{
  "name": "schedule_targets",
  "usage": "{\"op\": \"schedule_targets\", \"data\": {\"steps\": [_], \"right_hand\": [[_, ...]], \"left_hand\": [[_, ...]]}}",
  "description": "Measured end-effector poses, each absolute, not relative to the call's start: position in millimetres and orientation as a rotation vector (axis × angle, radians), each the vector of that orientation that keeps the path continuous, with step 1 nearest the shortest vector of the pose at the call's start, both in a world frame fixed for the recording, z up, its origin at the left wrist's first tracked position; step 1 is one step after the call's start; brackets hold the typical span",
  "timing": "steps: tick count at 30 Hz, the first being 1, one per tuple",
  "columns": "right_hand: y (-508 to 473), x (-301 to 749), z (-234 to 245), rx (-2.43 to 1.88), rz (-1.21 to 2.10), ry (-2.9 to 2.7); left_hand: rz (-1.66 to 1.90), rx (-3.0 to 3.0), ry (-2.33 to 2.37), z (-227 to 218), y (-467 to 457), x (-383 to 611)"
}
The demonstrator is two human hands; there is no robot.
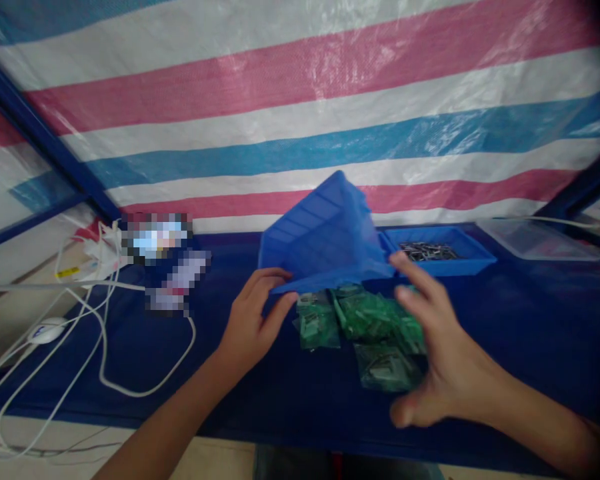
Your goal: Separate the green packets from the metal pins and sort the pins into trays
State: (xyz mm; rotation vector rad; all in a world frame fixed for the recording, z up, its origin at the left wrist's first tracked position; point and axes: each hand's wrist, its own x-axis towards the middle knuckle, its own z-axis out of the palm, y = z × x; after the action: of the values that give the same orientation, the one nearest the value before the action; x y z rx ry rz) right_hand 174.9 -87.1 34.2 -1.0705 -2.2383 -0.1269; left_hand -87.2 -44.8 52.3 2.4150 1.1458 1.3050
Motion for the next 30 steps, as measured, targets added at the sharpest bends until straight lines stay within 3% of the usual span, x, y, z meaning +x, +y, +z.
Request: {"op": "schedule_targets", "data": {"steps": [5,11,30], "right_hand": [[-90,189,-3,-1.133,-0.055,-2.592],[-75,177,5,-1.116,-0.031,-2.624],[-90,195,1,-1.35,-0.089,-2.478]], "left_hand": [[1.106,2.507,1.558,45,-44,-153],[0.892,2.514,1.811,26,-22,-177],[0.915,2.495,1.653,7,29,-121]]}}
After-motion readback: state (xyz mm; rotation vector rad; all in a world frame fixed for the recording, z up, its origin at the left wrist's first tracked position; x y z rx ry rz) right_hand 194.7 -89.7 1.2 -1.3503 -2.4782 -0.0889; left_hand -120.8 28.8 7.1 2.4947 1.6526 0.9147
